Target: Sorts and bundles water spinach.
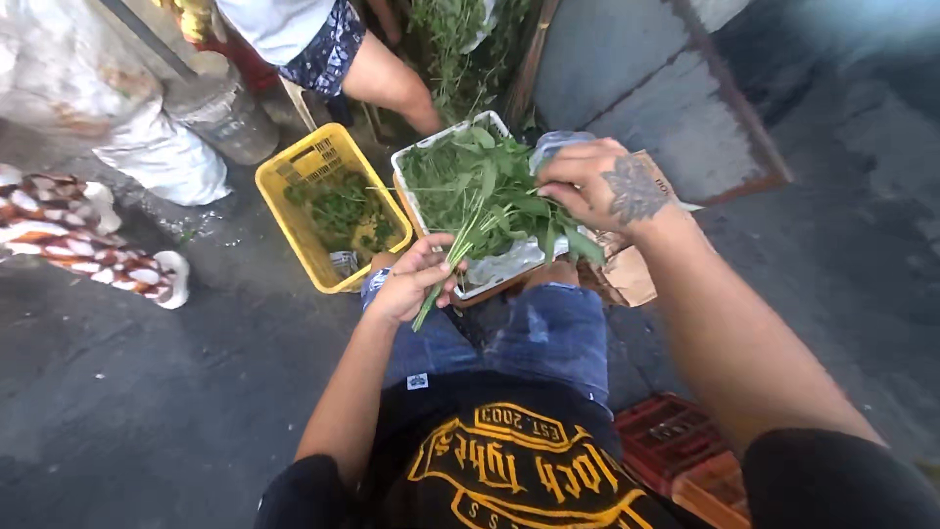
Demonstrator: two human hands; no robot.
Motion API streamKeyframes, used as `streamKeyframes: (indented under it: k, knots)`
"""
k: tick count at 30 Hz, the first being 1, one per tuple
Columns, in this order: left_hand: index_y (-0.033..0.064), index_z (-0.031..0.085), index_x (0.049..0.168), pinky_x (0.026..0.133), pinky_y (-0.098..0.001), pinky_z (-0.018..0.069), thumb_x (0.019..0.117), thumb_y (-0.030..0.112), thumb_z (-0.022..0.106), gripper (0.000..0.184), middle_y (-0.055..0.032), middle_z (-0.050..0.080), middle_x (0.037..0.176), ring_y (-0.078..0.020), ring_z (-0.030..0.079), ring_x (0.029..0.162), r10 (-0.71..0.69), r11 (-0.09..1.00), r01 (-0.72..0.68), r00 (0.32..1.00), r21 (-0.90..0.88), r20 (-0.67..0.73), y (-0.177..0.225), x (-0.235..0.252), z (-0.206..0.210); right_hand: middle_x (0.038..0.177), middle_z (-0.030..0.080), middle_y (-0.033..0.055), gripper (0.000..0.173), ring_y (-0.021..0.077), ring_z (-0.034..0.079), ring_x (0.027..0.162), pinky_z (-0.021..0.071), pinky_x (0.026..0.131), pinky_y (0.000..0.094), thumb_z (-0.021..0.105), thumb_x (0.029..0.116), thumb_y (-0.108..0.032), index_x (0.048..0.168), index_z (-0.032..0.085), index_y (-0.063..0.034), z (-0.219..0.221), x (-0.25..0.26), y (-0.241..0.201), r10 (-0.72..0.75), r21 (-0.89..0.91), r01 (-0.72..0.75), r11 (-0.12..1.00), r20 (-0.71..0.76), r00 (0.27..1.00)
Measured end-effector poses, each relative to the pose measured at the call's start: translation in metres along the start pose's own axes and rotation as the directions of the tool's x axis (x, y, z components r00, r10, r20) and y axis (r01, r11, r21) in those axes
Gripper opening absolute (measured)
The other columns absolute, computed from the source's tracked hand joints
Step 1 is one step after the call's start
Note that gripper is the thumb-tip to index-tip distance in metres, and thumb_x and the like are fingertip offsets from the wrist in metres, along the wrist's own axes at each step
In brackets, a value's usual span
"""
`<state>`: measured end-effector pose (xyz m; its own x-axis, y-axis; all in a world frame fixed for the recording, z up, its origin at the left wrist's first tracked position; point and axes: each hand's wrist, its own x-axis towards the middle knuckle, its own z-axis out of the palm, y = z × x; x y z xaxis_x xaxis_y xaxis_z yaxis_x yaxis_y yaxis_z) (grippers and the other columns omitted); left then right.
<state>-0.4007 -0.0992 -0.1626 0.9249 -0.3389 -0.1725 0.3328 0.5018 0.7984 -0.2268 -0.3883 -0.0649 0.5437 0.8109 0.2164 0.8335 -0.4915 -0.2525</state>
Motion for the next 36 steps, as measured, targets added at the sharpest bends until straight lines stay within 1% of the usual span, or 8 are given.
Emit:
streamKeyframes:
  k: [4, 8, 11, 14, 20, 24, 30, 36]
  knots:
    - [0.0066, 0.055, 0.137, 0.094, -0.0478, 0.0587, 0.0872, 0.041, 0.077, 0.064, -0.0213, 0.062, 0.131, -0.0326, 0.068, 0.111, 0.16, 0.975, -0.128, 0.971, -0.184, 0.176, 0.019, -0.01, -0.016, 0.1, 0.071, 0.0136, 0.02, 0.03, 0.07, 0.094, 0.0565, 0.087, 0.0542, 0.058, 0.1006, -0.016, 0.102, 0.073, -0.0047, -0.001, -0.026, 0.007, 0.139, 0.116, -0.123, 0.986, -0.14, 0.98]
    - [0.0052, 0.056, 0.142, 0.108, -0.0473, 0.0497, 0.0695, 0.06, 0.084, 0.095, -0.024, 0.05, 0.15, -0.0369, 0.055, 0.134, 0.443, 0.868, -0.361, 0.873, -0.341, 0.203, 0.031, -0.01, -0.024, 0.099, 0.071, 0.012, 0.014, 0.0242, 0.07, 0.092, 0.0583, 0.087, 0.05, 0.063, 0.0981, -0.013, 0.103, 0.072, -0.0029, 0.012, -0.056, -0.006, 0.36, 0.294, -0.298, 0.908, -0.185, 0.914]
    - [0.0098, 0.06, 0.137, 0.097, -0.0384, 0.0571, 0.0952, 0.029, 0.073, 0.048, -0.0156, 0.062, 0.136, -0.0247, 0.067, 0.113, 0.569, 0.816, -0.558, 0.821, -0.15, 0.042, 0.043, 0.005, -0.013, 0.095, 0.07, 0.0093, 0.013, 0.0176, 0.069, 0.084, 0.0605, 0.078, 0.0419, 0.064, 0.0973, -0.008, 0.108, 0.069, -0.0026, 0.03, -0.061, -0.029, 0.521, 0.506, -0.392, 0.768, -0.139, 0.842]
    - [0.0141, 0.066, 0.122, 0.082, -0.0321, 0.0594, 0.1016, 0.022, 0.065, 0.022, -0.0084, 0.068, 0.118, -0.0156, 0.068, 0.092, 0.673, 0.739, -0.671, 0.729, 0.058, -0.126, 0.053, 0.02, 0.001, 0.089, 0.069, 0.006, 0.022, 0.0162, 0.068, 0.076, 0.0609, 0.071, 0.0396, 0.064, 0.0973, -0.014, 0.117, 0.061, -0.0062, 0.048, -0.064, -0.046, 0.553, 0.62, -0.395, 0.678, -0.077, 0.829]
    - [0.0133, 0.064, 0.119, 0.074, -0.034, 0.0598, 0.1031, 0.02, 0.061, 0.018, -0.0098, 0.069, 0.114, -0.0167, 0.068, 0.083, 0.71, 0.704, -0.698, 0.69, 0.128, -0.142, 0.068, 0.032, 0.005, 0.098, 0.073, 0.0053, 0.033, 0.0132, 0.07, 0.077, 0.063, 0.071, 0.0363, 0.063, 0.0989, -0.028, 0.126, 0.068, -0.0093, 0.072, -0.064, -0.066, 0.541, 0.692, -0.402, 0.599, 0.019, 0.841]
    - [0.0094, 0.064, 0.125, 0.077, -0.0356, 0.0587, 0.1056, 0.019, 0.056, 0.023, -0.0111, 0.069, 0.114, -0.0172, 0.067, 0.086, 0.717, 0.697, -0.709, 0.693, 0.109, -0.077, 0.074, 0.03, 0.008, 0.098, 0.073, 0.0022, 0.03, 0.0103, 0.068, 0.081, 0.0607, 0.073, 0.0324, 0.065, 0.0965, -0.035, 0.111, 0.076, -0.0113, 0.089, -0.063, -0.07, 0.531, 0.726, -0.385, 0.569, 0.033, 0.847]
    - [0.0057, 0.059, 0.133, 0.085, -0.0388, 0.0584, 0.1071, 0.016, 0.052, 0.029, -0.0106, 0.069, 0.111, -0.0194, 0.067, 0.095, 0.749, 0.659, -0.723, 0.654, 0.207, -0.104, 0.074, 0.028, 0.018, 0.109, 0.067, 0.013, 0.052, 0.022, 0.07, 0.07, 0.0627, 0.062, 0.0397, 0.072, 0.0907, -0.019, 0.135, 0.049, -0.0044, 0.084, -0.053, -0.098, 0.651, 0.837, -0.453, 0.306, 0.163, 0.742]
    - [0.0147, 0.053, 0.14, 0.095, -0.0519, 0.0584, 0.108, 0.019, 0.049, 0.033, -0.0086, 0.07, 0.109, -0.0274, 0.07, 0.103, 0.68, 0.731, -0.636, 0.708, 0.247, -0.19, 0.084, 0.023, 0.036, 0.11, 0.065, 0.0139, 0.034, 0.0171, 0.067, 0.082, 0.0602, 0.069, 0.0344, 0.074, 0.0872, -0.017, 0.115, 0.063, -0.0014, 0.075, -0.059, -0.122, 0.66, 0.655, -0.398, 0.642, -0.208, 0.722]
